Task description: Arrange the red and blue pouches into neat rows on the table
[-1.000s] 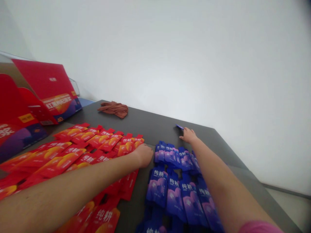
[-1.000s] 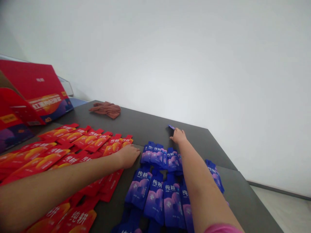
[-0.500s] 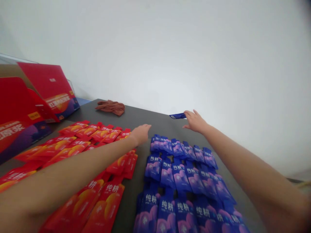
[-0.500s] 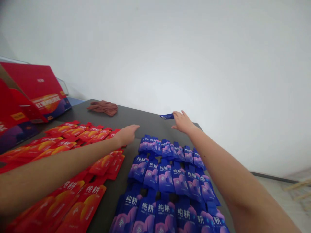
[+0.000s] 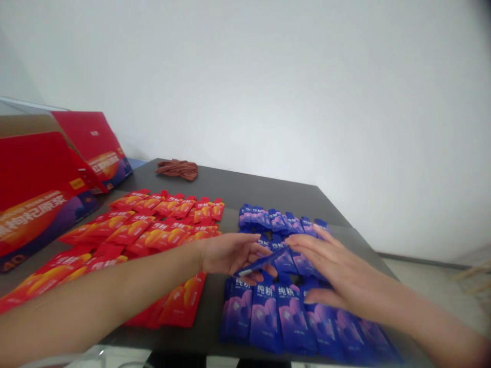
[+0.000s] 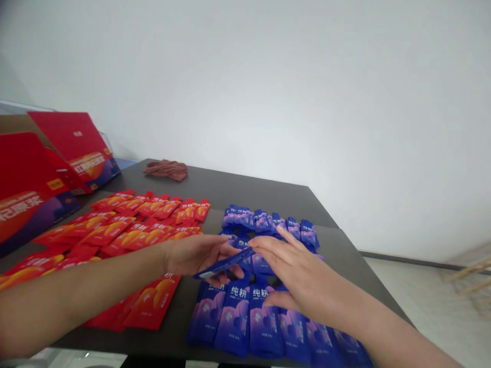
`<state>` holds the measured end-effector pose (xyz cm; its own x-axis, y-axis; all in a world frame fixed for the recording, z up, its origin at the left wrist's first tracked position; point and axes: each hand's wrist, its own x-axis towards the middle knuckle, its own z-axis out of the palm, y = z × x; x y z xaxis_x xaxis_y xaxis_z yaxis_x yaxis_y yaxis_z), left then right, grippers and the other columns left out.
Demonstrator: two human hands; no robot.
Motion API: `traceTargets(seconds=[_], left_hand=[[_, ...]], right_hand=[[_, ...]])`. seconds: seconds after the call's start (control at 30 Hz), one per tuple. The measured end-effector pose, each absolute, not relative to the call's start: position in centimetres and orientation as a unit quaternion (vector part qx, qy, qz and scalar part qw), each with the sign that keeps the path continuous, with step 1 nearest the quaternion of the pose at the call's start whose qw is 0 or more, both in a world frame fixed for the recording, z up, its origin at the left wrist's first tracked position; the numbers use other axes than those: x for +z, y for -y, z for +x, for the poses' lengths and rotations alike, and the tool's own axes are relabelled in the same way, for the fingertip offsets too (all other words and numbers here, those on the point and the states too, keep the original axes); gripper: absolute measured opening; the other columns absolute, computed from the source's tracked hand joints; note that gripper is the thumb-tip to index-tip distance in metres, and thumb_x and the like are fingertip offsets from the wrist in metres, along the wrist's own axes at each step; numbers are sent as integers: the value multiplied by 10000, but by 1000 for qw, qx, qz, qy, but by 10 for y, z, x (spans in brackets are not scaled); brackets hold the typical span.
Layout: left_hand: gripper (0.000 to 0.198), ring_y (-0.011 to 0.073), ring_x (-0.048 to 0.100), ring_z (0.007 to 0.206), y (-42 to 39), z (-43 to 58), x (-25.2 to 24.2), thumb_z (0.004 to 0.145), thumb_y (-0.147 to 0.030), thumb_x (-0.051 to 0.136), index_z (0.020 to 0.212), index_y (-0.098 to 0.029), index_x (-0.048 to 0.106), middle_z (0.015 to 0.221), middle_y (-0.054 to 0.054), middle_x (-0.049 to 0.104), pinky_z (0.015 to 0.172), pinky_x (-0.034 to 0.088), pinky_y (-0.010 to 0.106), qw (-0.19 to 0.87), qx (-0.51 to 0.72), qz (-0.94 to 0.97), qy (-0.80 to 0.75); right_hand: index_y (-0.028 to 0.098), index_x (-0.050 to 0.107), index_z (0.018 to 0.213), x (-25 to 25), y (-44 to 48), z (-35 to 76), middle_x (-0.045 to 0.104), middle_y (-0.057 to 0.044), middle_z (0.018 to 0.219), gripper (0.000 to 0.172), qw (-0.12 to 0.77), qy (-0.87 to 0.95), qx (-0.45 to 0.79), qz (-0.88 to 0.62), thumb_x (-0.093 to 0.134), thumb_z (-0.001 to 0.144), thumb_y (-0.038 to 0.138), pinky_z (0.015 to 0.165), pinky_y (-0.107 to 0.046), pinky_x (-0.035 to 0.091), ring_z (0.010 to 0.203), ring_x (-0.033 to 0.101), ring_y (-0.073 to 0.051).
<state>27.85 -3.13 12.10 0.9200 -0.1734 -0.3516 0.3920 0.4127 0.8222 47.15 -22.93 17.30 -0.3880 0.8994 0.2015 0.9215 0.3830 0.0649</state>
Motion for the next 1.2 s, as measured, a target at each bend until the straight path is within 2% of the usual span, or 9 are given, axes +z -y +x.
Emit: traceTargets(seconds=[0.1, 0.2, 0.3, 0.37, 0.47, 0.6, 0.83, 1.03, 1.2], left_hand=[[299, 86, 599, 686, 66, 260, 127, 824, -291, 609, 1099, -173, 619, 1018, 46, 676, 654, 471, 201, 865, -114, 468, -140], [441, 122, 641, 861, 88, 249, 128, 781, -218, 660, 1208, -217, 550, 1110, 47, 650, 795, 504, 238, 870, -8, 452, -197], [523, 171, 610, 1070, 101, 241, 120, 811, -265, 632, 1302, -255, 449, 1224, 59, 609, 911, 497, 295, 824, 88, 489, -274], [537, 189, 609, 1086, 108, 236, 110, 812, -304, 632, 1304, -241, 426, 1241, 73, 602, 914, 504, 313, 796, 114, 504, -315], [574, 213, 637, 1039, 118, 232, 96, 778, -355, 671, 1275, -218, 419, 1223, 92, 613, 867, 528, 336, 795, 107, 491, -341], [543, 216, 620, 1078, 123, 233, 83, 753, -357, 687, 1220, -214, 450, 1221, 82, 616, 890, 510, 326, 774, 89, 538, -320], [756, 245, 614, 1059, 105, 236, 60, 764, -360, 616, 1413, -182, 271, 1206, 115, 622, 874, 480, 338, 529, 53, 779, -333], [768, 304, 592, 1121, 97, 238, 60, 798, -418, 544, 1452, -146, 247, 1260, 174, 591, 919, 457, 388, 350, -29, 869, -349], [730, 333, 636, 1026, 96, 240, 63, 825, -437, 479, 1449, -121, 267, 1145, 188, 647, 820, 483, 388, 252, -70, 908, -327]], right_hand=[[253, 225, 1490, 163, 242, 462, 334, -68, 1459, 802, 100, 823, -47, -557, 630, 839, 490, 1173, -477, 181, 1356, 316, -250], [312, 347, 1426, 142, 252, 446, 274, -47, 1487, 606, 213, 757, -42, -616, 576, 882, 453, 1127, -489, 287, 1377, 265, -268], [328, 501, 1265, 105, 260, 418, 441, -42, 1360, 353, 381, 604, -24, -699, 506, 922, 411, 987, -385, 471, 1259, 446, -231], [318, 537, 1184, 75, 263, 393, 608, -23, 1100, 276, 444, 525, 47, -725, 489, 930, 413, 854, -312, 536, 1008, 606, -183], [277, 385, 1383, 33, 260, 358, 646, -8, 875, 510, 457, 481, 202, -721, 502, 911, 432, 846, -334, 534, 821, 639, -175], [315, 319, 1447, 0, 251, 341, 645, -29, 1069, 600, 482, 427, 248, -724, 496, 889, 447, 831, -345, 547, 1005, 629, -208], [294, 433, 1391, -10, 244, 348, 613, -82, 1171, 588, 409, 405, 187, -796, 491, 867, 553, 784, -441, 543, 993, 635, -296], [182, 587, 1217, 1, 234, 335, 668, -154, 925, 483, 282, 451, -2, -847, 367, 900, 471, 766, -531, 482, 822, 647, -333], [213, 674, 1019, -1, 230, 335, 674, -122, 920, 321, 219, 492, -67, -840, 503, 874, 443, 698, -466, 472, 778, 642, -304]])
